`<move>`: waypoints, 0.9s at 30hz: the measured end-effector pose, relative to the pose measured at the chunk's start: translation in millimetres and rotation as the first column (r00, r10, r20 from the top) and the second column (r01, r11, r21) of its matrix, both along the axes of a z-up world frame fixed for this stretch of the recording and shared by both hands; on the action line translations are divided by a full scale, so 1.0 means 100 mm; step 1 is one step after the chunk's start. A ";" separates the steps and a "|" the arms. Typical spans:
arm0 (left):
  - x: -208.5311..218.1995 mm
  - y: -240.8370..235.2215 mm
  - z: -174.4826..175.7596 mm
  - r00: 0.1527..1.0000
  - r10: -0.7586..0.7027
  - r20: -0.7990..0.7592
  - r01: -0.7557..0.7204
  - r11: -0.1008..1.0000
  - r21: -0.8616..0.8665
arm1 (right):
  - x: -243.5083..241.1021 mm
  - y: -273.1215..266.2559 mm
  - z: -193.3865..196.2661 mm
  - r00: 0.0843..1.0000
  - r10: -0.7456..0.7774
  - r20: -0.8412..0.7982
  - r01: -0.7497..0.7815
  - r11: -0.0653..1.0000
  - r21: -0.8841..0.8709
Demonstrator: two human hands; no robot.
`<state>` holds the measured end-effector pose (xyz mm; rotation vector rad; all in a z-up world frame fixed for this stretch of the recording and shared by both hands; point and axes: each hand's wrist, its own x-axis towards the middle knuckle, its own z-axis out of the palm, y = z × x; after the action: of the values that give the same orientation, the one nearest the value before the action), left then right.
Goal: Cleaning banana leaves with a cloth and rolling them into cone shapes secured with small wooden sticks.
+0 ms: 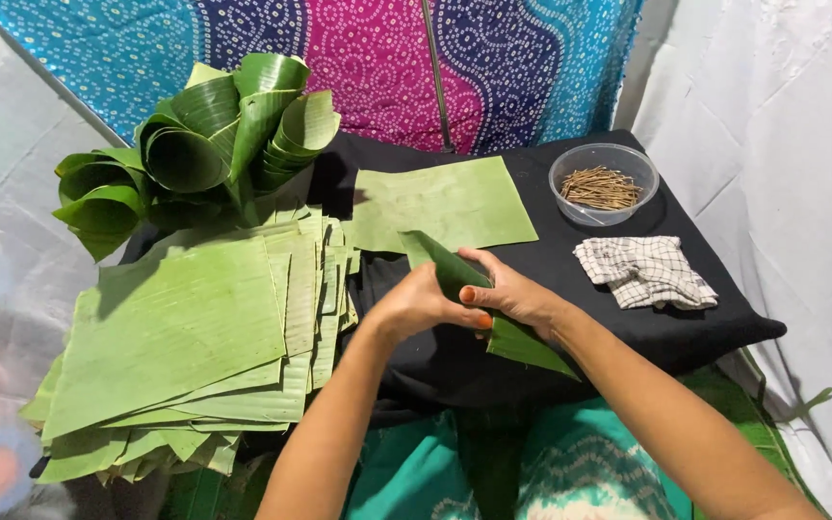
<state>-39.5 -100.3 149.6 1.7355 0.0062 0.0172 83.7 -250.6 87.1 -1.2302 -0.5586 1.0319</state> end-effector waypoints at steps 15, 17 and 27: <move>0.06 0.18 -0.36 0.939 0.340 -0.045 -0.342 0.925 -0.167 | 0.02 -0.14 0.23 0.565 0.383 0.731 0.158 0.819 -0.551; 0.03 0.34 -0.47 0.967 0.247 -0.063 -0.254 0.948 -0.191 | 0.03 -0.17 0.20 0.564 0.363 0.741 0.199 0.811 -0.550; 0.00 0.22 -0.50 0.966 0.237 0.102 -0.243 0.969 0.052 | -0.05 -0.04 0.24 0.478 0.357 0.803 0.307 0.788 -0.533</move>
<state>-39.7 -78.1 100.0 1.7875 0.1481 0.2813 79.0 -254.5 111.3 -2.4293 -1.0920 0.4868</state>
